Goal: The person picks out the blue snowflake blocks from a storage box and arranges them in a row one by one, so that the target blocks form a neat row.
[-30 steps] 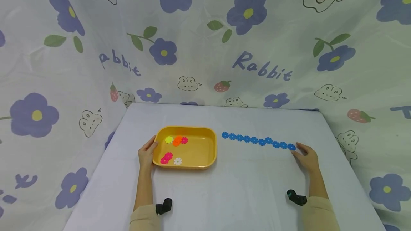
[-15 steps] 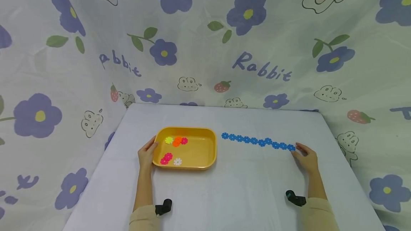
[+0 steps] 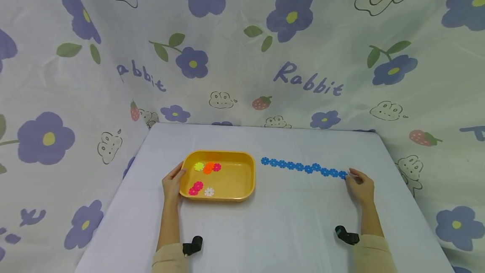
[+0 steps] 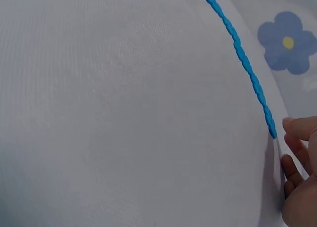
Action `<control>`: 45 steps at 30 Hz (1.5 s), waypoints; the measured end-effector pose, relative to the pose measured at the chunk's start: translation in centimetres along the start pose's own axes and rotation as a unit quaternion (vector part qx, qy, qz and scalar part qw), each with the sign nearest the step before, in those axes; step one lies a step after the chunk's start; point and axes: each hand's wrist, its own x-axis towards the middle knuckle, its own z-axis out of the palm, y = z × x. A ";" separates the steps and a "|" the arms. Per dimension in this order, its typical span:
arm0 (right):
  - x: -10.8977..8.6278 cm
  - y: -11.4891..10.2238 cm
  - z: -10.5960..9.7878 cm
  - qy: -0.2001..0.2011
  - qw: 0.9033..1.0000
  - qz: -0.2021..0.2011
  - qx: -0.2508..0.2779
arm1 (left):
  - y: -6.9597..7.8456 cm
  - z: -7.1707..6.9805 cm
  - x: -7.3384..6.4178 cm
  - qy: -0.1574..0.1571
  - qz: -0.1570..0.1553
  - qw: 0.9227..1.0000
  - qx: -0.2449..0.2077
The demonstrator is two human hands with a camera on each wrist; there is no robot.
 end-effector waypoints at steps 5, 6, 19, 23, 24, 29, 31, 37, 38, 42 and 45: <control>0.1 -0.4 0.1 -0.001 1.000 0.004 0.000 | 0.0 -0.1 0.0 -0.002 0.002 1.000 0.003; 0.1 -0.5 0.1 0.000 1.000 0.004 0.004 | 0.0 -0.1 0.0 -0.001 0.002 1.000 0.004; -0.6 -1.5 0.2 -0.005 1.000 -0.007 0.026 | 0.1 0.0 -0.1 -0.007 0.004 1.000 -0.006; -0.9 -1.4 0.4 -0.005 1.000 -0.026 0.017 | 0.1 0.0 -0.1 -0.011 0.005 1.000 -0.010; -0.9 -1.4 0.5 -0.003 0.999 -0.032 0.017 | 0.1 0.0 -0.1 -0.011 0.005 1.000 -0.011; -1.2 -1.5 0.8 0.007 0.998 -0.050 0.028 | 0.2 -0.1 -0.2 -0.012 0.004 1.000 -0.008; -1.6 -1.6 0.8 0.008 0.998 -0.052 0.029 | 0.2 -0.1 -0.2 -0.011 0.006 1.000 -0.004; -2.3 -1.1 0.9 0.007 0.998 -0.058 0.025 | 0.4 0.2 0.2 0.007 0.033 0.999 0.006; -2.3 -1.0 0.9 0.004 0.998 -0.059 0.024 | 0.5 0.3 0.3 0.010 0.038 0.999 0.006; -2.3 -0.7 0.6 -0.007 0.998 -0.059 0.025 | 0.8 0.5 0.7 0.012 0.048 0.999 0.010; -2.4 -0.7 0.4 -0.009 0.998 -0.059 0.028 | 1.1 0.6 1.1 0.005 0.049 0.998 0.027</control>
